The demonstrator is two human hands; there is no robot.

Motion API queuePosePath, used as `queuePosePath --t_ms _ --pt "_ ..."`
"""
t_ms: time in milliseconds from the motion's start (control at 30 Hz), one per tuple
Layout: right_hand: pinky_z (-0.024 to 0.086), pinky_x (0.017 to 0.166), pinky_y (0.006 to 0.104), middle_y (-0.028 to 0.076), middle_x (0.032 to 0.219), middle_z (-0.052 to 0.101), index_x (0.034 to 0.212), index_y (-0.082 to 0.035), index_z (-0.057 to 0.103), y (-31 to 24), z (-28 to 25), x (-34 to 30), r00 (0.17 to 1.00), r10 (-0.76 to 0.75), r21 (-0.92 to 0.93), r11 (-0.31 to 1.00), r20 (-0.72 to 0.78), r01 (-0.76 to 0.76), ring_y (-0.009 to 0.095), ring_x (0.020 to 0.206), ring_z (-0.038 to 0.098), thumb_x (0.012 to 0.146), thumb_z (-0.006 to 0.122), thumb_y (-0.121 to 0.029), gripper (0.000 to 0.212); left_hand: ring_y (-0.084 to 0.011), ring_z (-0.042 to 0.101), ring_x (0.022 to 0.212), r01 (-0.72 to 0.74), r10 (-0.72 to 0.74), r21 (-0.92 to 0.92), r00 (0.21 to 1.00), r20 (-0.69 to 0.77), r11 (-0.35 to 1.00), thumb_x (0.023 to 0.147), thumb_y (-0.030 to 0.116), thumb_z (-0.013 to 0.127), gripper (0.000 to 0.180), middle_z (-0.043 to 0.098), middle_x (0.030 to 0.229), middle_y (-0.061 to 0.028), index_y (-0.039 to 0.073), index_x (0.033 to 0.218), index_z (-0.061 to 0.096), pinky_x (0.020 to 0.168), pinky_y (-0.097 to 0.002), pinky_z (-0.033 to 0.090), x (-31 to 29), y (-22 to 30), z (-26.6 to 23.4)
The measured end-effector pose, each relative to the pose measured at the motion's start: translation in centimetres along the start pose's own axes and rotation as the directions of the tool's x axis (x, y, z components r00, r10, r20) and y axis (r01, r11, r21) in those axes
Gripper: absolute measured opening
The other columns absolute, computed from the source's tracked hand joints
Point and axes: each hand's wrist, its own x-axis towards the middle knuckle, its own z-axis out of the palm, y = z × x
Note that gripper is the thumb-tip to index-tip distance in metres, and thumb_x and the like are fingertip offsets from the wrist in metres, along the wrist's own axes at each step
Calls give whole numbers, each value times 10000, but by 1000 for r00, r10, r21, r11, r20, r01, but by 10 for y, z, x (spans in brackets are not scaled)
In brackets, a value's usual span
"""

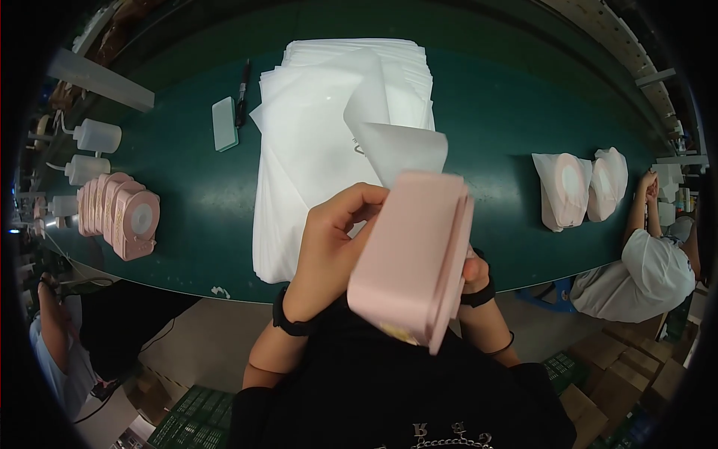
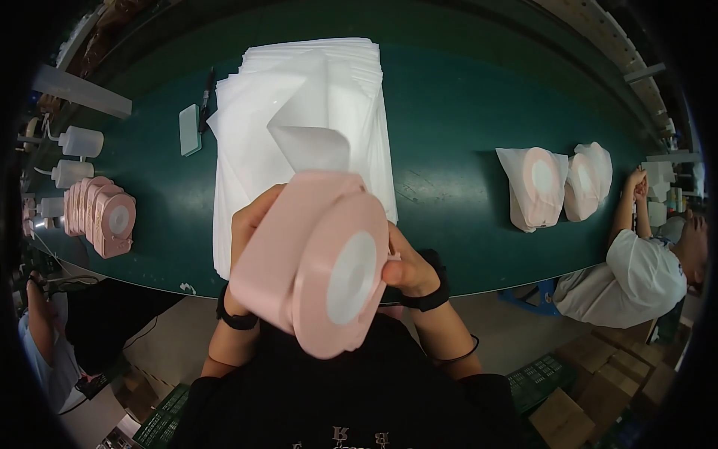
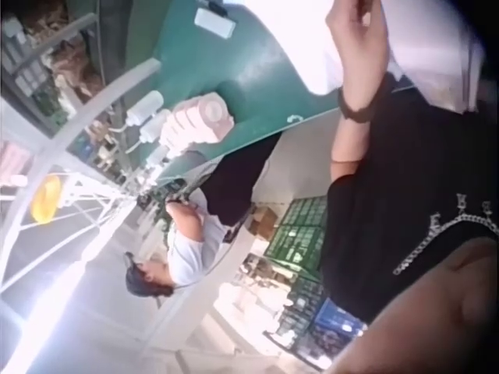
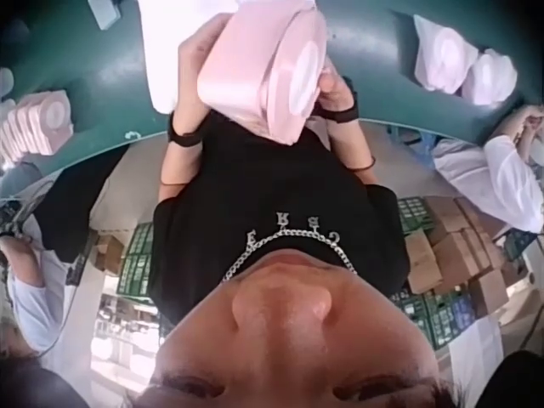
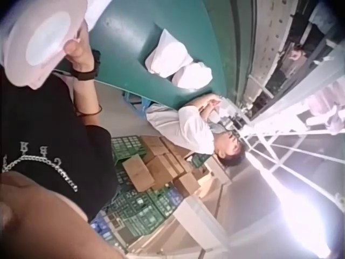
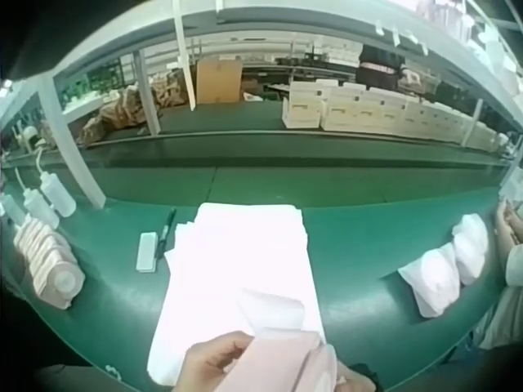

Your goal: The person picks up a pink speaker by hand, turns it over, and wipes the sides. They then take a plastic bag from a stack, place the speaker inside, and set the bagged item on the table. This process is repeated with another speaker.

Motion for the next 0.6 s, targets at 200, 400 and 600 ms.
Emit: queuePosePath --t_ms 200,400,600 --pt "500 678 373 187 1209 537 1381 26 255 5 5 9 993 -119 521 847 -7 105 350 937 605 776 633 -513 894 -84 577 818 35 -47 -100 991 -124 994 899 47 555 113 607 879 -16 -21 987 576 775 -222 465 0 -19 -7" --pt "477 578 381 216 1293 460 1409 30 167 -17 7 14 948 -269 566 814 171 129 382 919 601 843 539 -513 868 -78 562 798 11 -55 -202 975 -214 979 916 59 533 106 589 849 -11 -24 975 561 756 -214 447 3 -19 -12" --pt "483 655 405 227 1447 269 1437 1 119 -9 41 7 993 -120 555 826 7 96 385 1006 571 897 426 -520 811 -78 552 780 -36 39 23 993 -115 999 933 100 526 124 586 846 -28 -20 948 556 739 -217 441 -1 -15 3"
